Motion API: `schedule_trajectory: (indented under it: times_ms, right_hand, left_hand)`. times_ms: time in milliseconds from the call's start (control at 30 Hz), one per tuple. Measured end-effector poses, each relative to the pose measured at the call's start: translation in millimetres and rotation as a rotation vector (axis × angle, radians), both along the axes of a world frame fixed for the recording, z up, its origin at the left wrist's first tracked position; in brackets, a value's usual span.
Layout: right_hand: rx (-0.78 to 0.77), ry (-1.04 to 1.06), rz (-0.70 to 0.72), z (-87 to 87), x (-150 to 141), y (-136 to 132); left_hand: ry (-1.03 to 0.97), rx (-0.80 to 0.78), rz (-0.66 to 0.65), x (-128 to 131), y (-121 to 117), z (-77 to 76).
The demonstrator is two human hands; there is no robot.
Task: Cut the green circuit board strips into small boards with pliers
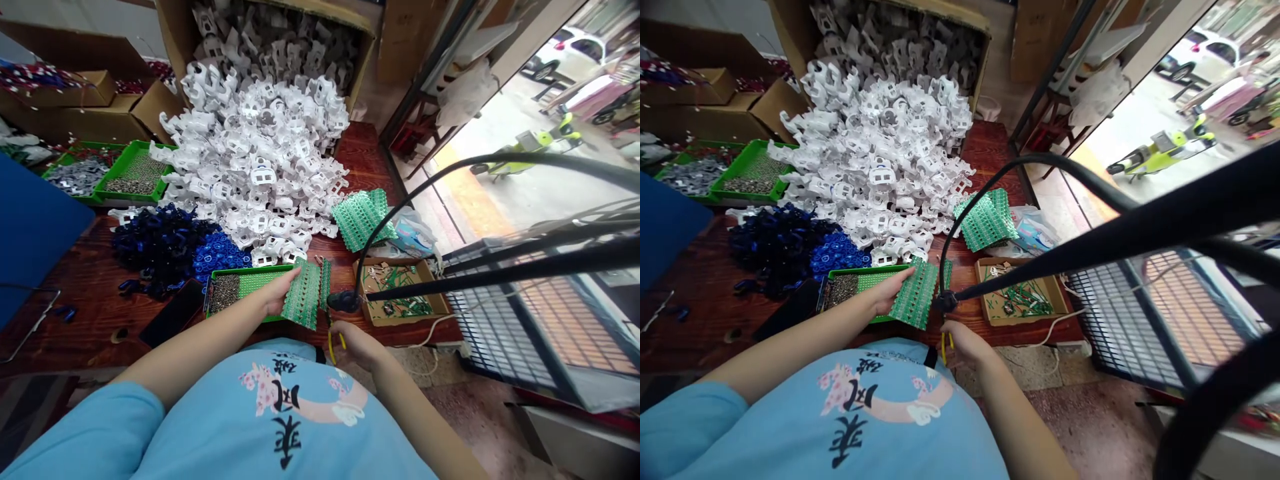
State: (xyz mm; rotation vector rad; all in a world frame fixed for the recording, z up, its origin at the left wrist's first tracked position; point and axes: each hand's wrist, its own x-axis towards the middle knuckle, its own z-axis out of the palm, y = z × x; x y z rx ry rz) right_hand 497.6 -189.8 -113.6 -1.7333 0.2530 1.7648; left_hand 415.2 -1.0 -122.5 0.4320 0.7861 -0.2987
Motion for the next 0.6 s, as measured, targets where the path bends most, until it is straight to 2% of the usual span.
schedule_trajectory:
  times_ms: [133,233,333,400,467,533,600]
  right_hand:
    - [0.006,-0.133,0.203,1.7,2,8]
    - [0.01,-0.403,0.401,-0.1,4,17]
    - [0.004,-0.587,0.487,-4.8,7,22]
    - [0.005,-0.632,0.497,-9.4,9,20]
    - [0.101,-0.638,0.474,-15.2,11,15]
    - [0.237,-0.505,0.373,-22.0,12,9]
    - [0.294,-0.264,0.217,-28.9,11,2]
  left_hand:
    - [-0.036,-0.082,-0.021,6,-13,-18.5]
    - [-0.103,-0.118,0.046,11,-15,-28.9]
    - [-0.096,-0.086,0.107,18,-10,-32.9]
    - [-0.078,-0.063,0.138,21,-6,-34.0]
    - [-0.084,-0.06,0.173,24,-3,-35.3]
    - [-0.114,-0.075,0.202,26,-1,-37.1]
    - [-0.138,-0.087,0.222,28,1,-38.8]
